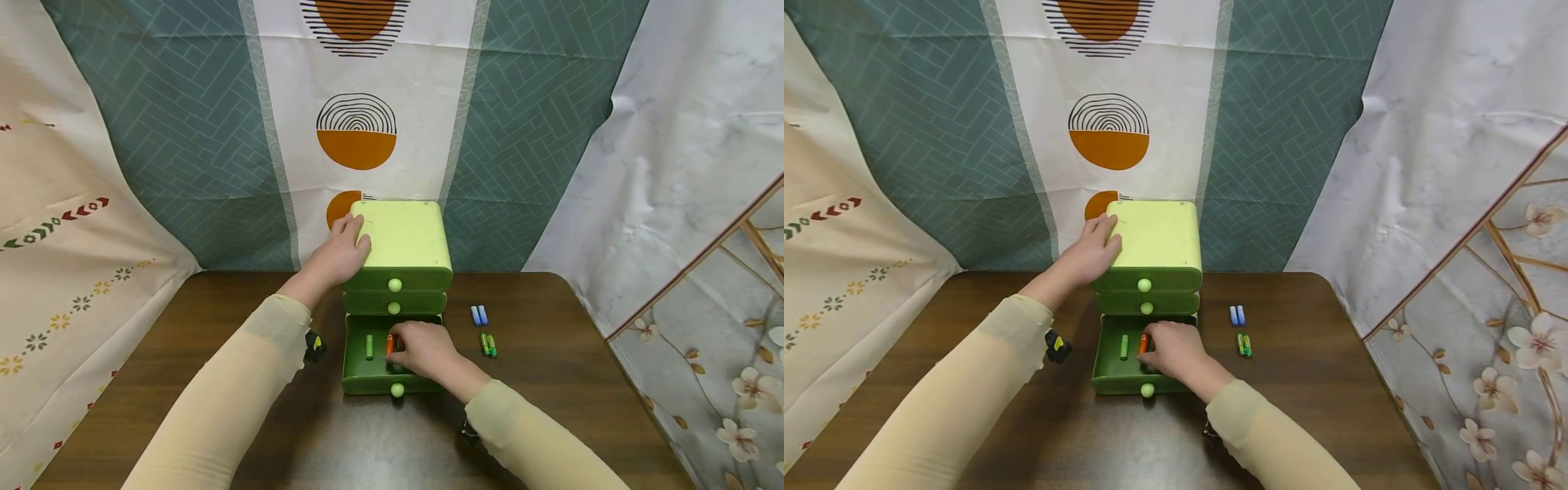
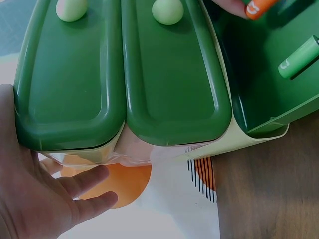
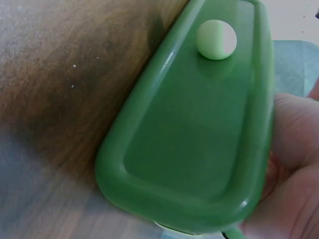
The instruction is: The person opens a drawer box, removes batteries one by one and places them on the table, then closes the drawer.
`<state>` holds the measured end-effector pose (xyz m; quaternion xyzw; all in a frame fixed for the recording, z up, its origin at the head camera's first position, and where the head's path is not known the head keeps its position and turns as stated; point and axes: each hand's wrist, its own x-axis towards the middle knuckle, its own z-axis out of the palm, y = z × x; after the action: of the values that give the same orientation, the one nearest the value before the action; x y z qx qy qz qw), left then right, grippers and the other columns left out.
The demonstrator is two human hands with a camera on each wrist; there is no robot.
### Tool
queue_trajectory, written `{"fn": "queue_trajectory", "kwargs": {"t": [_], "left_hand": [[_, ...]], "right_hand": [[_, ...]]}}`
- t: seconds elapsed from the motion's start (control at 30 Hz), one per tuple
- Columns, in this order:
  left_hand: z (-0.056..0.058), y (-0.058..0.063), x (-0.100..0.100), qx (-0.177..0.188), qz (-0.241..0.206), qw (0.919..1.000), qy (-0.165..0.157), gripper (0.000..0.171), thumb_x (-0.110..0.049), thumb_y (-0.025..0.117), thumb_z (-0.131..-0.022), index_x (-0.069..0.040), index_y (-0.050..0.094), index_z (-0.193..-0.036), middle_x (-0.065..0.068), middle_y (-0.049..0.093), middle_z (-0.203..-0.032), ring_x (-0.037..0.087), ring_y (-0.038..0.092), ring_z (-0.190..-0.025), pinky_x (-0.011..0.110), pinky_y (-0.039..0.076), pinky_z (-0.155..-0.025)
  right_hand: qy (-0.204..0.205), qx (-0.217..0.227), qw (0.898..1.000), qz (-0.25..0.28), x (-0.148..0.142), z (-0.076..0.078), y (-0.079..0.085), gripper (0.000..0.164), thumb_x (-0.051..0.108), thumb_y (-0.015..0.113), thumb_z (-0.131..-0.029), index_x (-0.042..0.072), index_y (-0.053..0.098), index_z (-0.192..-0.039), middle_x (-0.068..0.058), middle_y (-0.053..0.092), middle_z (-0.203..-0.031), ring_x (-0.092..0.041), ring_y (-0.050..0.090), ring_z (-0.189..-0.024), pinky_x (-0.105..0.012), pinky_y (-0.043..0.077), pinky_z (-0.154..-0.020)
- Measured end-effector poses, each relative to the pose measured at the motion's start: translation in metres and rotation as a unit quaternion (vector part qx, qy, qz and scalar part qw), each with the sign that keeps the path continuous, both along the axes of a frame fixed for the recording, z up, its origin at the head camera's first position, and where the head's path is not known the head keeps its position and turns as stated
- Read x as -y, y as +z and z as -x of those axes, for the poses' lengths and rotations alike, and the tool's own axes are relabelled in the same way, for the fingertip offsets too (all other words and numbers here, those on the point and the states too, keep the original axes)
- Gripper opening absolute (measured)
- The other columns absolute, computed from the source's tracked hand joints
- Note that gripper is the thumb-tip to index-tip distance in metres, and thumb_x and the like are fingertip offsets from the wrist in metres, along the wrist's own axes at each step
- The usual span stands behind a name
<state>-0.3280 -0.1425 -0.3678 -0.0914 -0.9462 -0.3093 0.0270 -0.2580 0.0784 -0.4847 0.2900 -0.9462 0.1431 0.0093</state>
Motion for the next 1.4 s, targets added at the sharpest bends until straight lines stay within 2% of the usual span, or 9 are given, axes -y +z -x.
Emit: {"fn": "queue_trajectory", "kwargs": {"t": [0.1, 0.47, 0.73, 1.13, 1.4], "left_hand": [[0.001, -0.001, 0.001, 0.000, 0.000, 1.0000, -0.001, 0.070, -0.045, 0.029, -0.118, -0.014, 0.016, -0.179, 0.013, 0.004, -0.184, 0.038, 0.018, -0.168, 0.060, 0.025, -0.130], [0.003, -0.003, 0.002, -0.001, -0.001, 1.0000, -0.001, 0.070, -0.045, 0.029, -0.117, -0.014, 0.017, -0.179, 0.013, 0.005, -0.184, 0.039, 0.020, -0.167, 0.060, 0.027, -0.129], [0.003, -0.003, 0.002, -0.004, 0.000, 1.0000, 0.000, 0.070, -0.045, 0.029, -0.117, -0.013, 0.017, -0.179, 0.014, 0.006, -0.184, 0.039, 0.020, -0.167, 0.059, 0.027, -0.130], [0.004, -0.004, 0.002, 0.004, -0.003, 1.0000, -0.002, 0.071, -0.046, 0.028, -0.117, -0.014, 0.015, -0.179, 0.012, 0.003, -0.184, 0.038, 0.018, -0.167, 0.060, 0.026, -0.130], [0.004, -0.004, 0.002, 0.001, -0.001, 1.0000, -0.001, 0.071, -0.046, 0.028, -0.117, -0.014, 0.015, -0.179, 0.013, 0.003, -0.184, 0.038, 0.017, -0.168, 0.060, 0.024, -0.131]], "right_hand": [[0.001, 0.002, 1.000, 0.003, -0.003, -0.003, 0.005, 0.025, 0.038, 0.090, -0.095, 0.019, 0.079, -0.106, 0.013, 0.060, -0.076, -0.008, 0.056, -0.065, -0.034, 0.049, -0.059], [0.002, -0.009, 1.000, 0.011, -0.017, -0.011, 0.015, 0.036, 0.037, 0.090, -0.094, 0.016, 0.080, -0.121, 0.006, 0.072, -0.091, -0.009, 0.061, -0.072, -0.036, 0.052, -0.061], [-0.003, -0.015, 1.000, 0.019, -0.029, -0.019, 0.021, 0.043, 0.037, 0.091, -0.094, 0.015, 0.079, -0.128, 0.009, 0.073, -0.095, -0.008, 0.064, -0.076, -0.034, 0.053, -0.064], [-0.022, -0.025, 0.999, 0.031, -0.049, -0.027, 0.026, 0.041, 0.032, 0.093, -0.091, 0.016, 0.080, -0.126, 0.010, 0.074, -0.094, -0.007, 0.065, -0.073, -0.029, 0.049, -0.058], [-0.041, -0.017, 0.998, 0.049, -0.061, -0.032, 0.030, 0.043, 0.031, 0.094, -0.090, 0.016, 0.080, -0.127, 0.013, 0.074, -0.095, -0.007, 0.067, -0.077, -0.031, 0.053, -0.062]]}}
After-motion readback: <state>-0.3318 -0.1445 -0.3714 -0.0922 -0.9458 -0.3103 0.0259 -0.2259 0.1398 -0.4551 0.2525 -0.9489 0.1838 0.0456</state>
